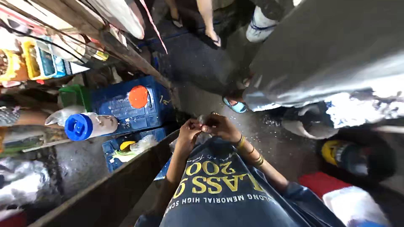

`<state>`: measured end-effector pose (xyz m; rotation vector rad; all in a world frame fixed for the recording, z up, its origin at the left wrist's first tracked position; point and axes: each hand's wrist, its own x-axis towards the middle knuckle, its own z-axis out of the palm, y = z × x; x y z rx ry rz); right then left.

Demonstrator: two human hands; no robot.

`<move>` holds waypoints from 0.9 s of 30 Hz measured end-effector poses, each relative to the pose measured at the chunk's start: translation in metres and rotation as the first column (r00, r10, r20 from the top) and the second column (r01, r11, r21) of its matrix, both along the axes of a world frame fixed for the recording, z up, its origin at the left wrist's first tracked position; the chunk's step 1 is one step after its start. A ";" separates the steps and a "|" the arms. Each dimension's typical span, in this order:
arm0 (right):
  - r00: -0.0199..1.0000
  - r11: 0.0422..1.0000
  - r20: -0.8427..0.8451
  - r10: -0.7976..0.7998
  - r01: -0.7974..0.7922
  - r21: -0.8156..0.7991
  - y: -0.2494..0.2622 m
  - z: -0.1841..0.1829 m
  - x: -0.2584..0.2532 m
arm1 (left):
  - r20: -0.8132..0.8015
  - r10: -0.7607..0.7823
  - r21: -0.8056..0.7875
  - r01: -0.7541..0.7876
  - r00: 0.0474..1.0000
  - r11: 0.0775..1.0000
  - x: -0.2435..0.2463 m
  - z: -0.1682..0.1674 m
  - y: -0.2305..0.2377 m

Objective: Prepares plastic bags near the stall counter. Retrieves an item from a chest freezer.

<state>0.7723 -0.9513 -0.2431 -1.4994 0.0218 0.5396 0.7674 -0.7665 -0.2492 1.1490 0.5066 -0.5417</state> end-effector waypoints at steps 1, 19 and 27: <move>0.999 0.998 0.010 0.054 -0.054 -0.022 -0.008 0.001 0.023 | -0.015 0.003 -0.041 -0.003 1.000 0.999 0.015 0.001 -0.007; 0.955 0.864 -0.020 0.297 -0.278 -0.419 -0.039 -0.013 0.404 | 0.092 -0.330 0.367 0.276 0.940 0.888 0.387 -0.005 -0.036; 0.971 0.906 0.167 0.172 -0.089 -0.413 0.001 -0.006 0.560 | 0.044 0.067 0.177 -0.074 0.997 0.981 0.535 -0.015 -0.006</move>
